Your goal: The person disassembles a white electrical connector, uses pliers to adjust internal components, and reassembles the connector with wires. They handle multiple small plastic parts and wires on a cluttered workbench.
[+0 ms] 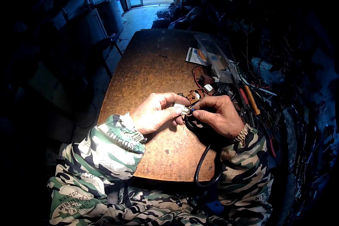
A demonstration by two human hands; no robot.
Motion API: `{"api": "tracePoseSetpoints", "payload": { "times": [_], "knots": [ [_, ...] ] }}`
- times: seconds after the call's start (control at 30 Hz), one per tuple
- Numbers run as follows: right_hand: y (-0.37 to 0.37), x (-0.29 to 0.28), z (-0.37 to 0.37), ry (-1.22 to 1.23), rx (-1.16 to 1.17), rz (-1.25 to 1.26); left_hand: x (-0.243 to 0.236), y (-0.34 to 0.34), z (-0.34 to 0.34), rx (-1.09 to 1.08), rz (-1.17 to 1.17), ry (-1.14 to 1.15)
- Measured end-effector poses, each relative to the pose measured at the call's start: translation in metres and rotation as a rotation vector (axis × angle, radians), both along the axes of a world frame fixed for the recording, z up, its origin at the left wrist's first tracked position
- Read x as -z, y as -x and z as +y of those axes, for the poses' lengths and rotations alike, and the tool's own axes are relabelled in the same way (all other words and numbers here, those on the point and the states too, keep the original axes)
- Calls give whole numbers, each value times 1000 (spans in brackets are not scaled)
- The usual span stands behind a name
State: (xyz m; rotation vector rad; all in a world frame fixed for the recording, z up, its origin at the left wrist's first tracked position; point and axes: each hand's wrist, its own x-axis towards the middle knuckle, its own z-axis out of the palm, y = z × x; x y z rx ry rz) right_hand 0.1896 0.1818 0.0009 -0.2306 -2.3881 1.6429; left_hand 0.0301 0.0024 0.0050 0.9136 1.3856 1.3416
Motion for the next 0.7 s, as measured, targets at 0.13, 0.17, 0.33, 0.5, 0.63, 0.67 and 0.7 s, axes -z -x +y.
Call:
{"api": "tracePoseSetpoints", "payload": {
  "times": [0.13, 0.17, 0.33, 0.5, 0.63, 0.67, 0.7],
  "knots": [
    [-2, -2, 1, 20, -8, 10, 0, 0, 2, 21, 19, 4],
    [0, 0, 1, 7, -18, 11, 2, 0, 1, 24, -4, -8],
    [0, 3, -1, -100, 9, 33, 3, -2, 2, 19, 10, -8],
    [2, 3, -3, -40, 25, 20, 2, -3, 0, 30, 39, 6],
    [-1, -2, -2, -36, 19, 13, 1, -3, 1, 31, 52, 10],
    [-1, -3, -2, -37, 20, 10, 0, -3, 1, 26, 59, 28],
    [-1, -4, -2, -18, 25, -7, -1, -4, 2, 21, 66, 45]
  ]
}}
